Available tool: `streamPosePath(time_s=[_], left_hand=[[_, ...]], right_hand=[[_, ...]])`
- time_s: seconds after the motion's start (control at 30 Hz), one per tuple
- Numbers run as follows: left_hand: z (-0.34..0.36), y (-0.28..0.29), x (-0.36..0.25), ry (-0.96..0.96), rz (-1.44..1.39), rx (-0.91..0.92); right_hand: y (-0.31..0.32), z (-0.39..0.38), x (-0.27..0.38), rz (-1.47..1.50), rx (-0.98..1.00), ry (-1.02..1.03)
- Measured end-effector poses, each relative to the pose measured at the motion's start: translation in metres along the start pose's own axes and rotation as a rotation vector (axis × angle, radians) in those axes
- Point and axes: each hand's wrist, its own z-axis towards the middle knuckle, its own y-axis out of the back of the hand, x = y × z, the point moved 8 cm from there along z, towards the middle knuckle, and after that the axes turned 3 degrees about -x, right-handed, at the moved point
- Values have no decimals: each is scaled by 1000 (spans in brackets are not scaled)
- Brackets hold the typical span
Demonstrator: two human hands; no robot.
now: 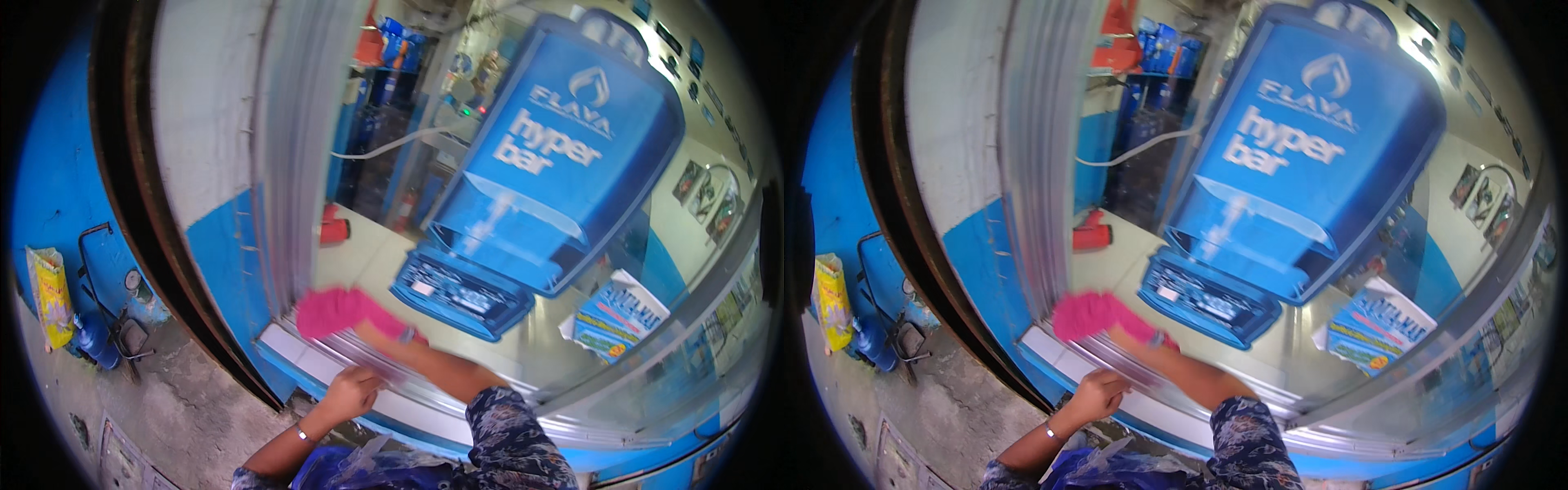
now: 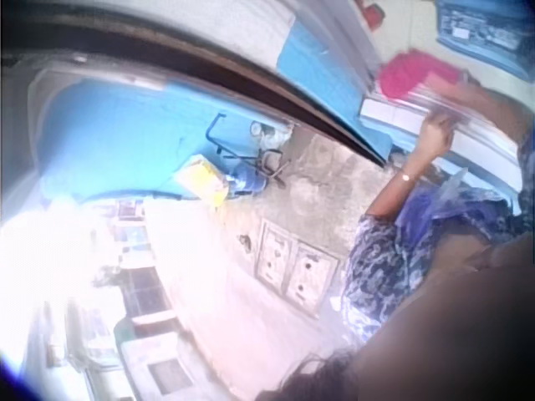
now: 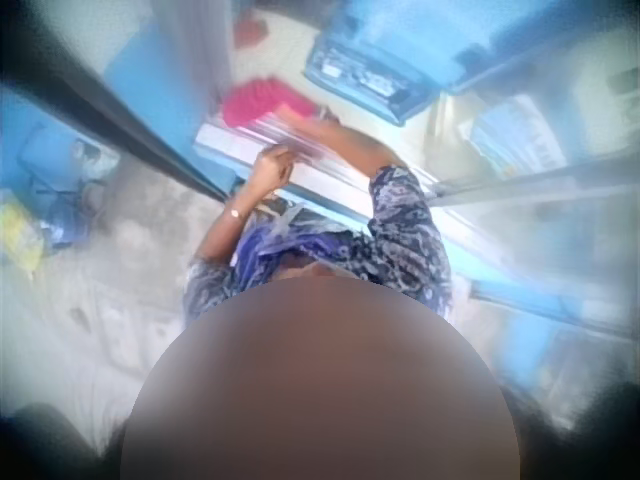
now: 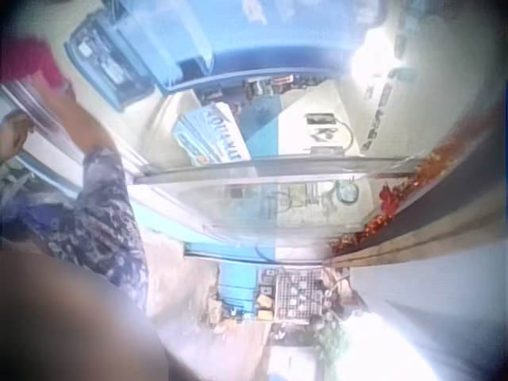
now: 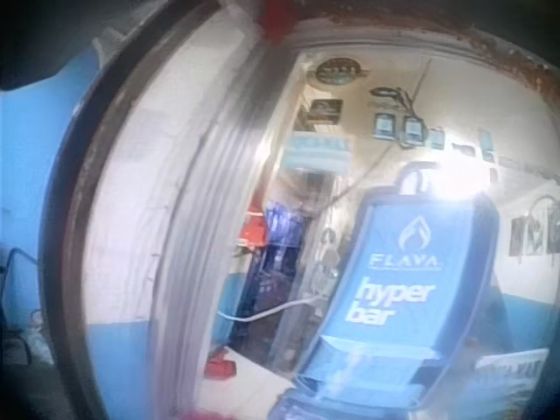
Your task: The person rinses a pink cloth under a tap, then wipes the interior glass window and counter of a water dispensing station. They return to the sink to rinse the cloth again, then wipe the exterior glass and metal frame of the station before returning inside.
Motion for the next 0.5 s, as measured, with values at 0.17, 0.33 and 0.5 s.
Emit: streamPosePath(time_s=[0.17, 0.33, 0.5], left_hand=[[-41, 81, 56, 202, 74, -63], [-50, 124, 94, 280, 42, -166], [-36, 119, 104, 255, -34, -55]], right_hand=[[-11, -8, -7, 104, 386, -78], [285, 74, -156, -650, -81, -256], [572, 159, -229, -900, -638, -489]])
